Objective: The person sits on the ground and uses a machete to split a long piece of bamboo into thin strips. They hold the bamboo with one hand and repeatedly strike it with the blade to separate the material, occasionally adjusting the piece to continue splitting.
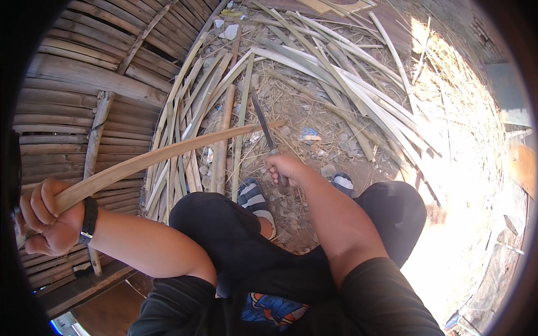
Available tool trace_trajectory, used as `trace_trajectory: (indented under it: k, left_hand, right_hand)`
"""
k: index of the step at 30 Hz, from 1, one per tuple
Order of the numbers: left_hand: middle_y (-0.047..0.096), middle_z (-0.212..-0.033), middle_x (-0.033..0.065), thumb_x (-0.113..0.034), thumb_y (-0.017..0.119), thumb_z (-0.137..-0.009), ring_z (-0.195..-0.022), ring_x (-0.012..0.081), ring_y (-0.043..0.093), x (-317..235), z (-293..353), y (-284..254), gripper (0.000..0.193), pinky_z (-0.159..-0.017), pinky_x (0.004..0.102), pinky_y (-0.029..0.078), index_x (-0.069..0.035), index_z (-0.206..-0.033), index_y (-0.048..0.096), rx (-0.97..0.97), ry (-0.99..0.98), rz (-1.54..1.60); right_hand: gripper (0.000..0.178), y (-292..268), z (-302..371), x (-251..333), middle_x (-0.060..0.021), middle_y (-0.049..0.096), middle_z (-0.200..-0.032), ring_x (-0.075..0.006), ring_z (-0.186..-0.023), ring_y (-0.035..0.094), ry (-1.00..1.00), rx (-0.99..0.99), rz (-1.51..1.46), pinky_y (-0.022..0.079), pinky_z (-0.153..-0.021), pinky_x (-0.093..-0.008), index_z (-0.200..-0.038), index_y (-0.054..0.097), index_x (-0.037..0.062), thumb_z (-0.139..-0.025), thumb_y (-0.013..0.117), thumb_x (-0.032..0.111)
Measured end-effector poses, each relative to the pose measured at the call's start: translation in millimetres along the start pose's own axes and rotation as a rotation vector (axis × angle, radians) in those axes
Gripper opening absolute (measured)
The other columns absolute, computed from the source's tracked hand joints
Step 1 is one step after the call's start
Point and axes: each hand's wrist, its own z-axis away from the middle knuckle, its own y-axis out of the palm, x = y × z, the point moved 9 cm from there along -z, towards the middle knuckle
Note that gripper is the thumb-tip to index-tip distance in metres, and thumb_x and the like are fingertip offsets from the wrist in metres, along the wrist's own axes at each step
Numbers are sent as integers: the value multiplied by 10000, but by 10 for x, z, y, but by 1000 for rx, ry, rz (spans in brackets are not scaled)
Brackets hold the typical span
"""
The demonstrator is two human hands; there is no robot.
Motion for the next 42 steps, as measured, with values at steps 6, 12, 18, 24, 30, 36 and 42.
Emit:
trace_trajectory:
  k: [6, 12, 18, 24, 30, 36, 42]
  left_hand:
    - [459, -638, -99, -277, 734, -782, -473, 47, 394, -54, 16, -7, 143, -512, 206, 322, -201, -862, 643, -18, 60, -99]
    - [443, -620, -86, -497, 632, -839, -463, 64, 376, 56, -12, 56, 360, -501, 245, 314, -186, -726, 491, -13, 0, -39]
    - [454, -661, -72, -527, 647, -821, -497, 77, 391, 8, 7, -89, 418, -530, 248, 331, -172, -736, 442, -63, 8, -39]
    - [471, -660, -88, -343, 743, -761, -505, 57, 411, -62, 41, -212, 279, -539, 226, 339, -183, -945, 607, -133, 53, -103]
    - [470, -663, -85, -353, 728, -765, -501, 64, 409, -89, 41, -247, 284, -534, 233, 335, -176, -943, 594, -140, 72, -106]
    - [471, -686, -68, -370, 722, -780, -506, 78, 404, -92, 58, -237, 334, -543, 250, 334, -154, -984, 571, -162, 82, -149]
    - [461, -684, -58, -387, 698, -798, -498, 80, 389, -99, 78, -305, 304, -541, 256, 329, -148, -898, 540, -190, 73, -150]
  right_hand:
    - [139, 440, 264, 492, -44, 553, -682, -137, -531, 533, -184, 145, 270, 466, -512, -327, -918, 554, 42, -830, 649, 92]
    - [470, 560, 530, 1107, -212, 678, -834, -298, -700, 686, -617, -299, 973, 547, -666, -403, -1192, 571, -39, -782, 689, 157]
    - [538, 772, 886, 1334, -255, 696, -931, -395, -916, 704, -672, -262, 1094, 547, -830, -474, -1234, 591, -29, -799, 715, 261]
    - [573, 698, 994, 1506, -253, 711, -1008, -411, -963, 697, -671, -271, 1177, 538, -868, -476, -1283, 613, 16, -855, 739, 375]
    - [607, 651, 849, 1305, -261, 716, -977, -375, -955, 711, -722, -240, 1092, 545, -851, -457, -1287, 618, 6, -862, 743, 421]
    - [498, 354, 301, 739, -183, 703, -835, -278, -728, 711, -403, -208, 734, 553, -723, -413, -1228, 609, -24, -857, 733, 285]
    - [569, 79, 403, 759, -210, 706, -857, -330, -790, 710, -259, -273, 846, 549, -720, -421, -1287, 568, -65, -814, 694, 224]
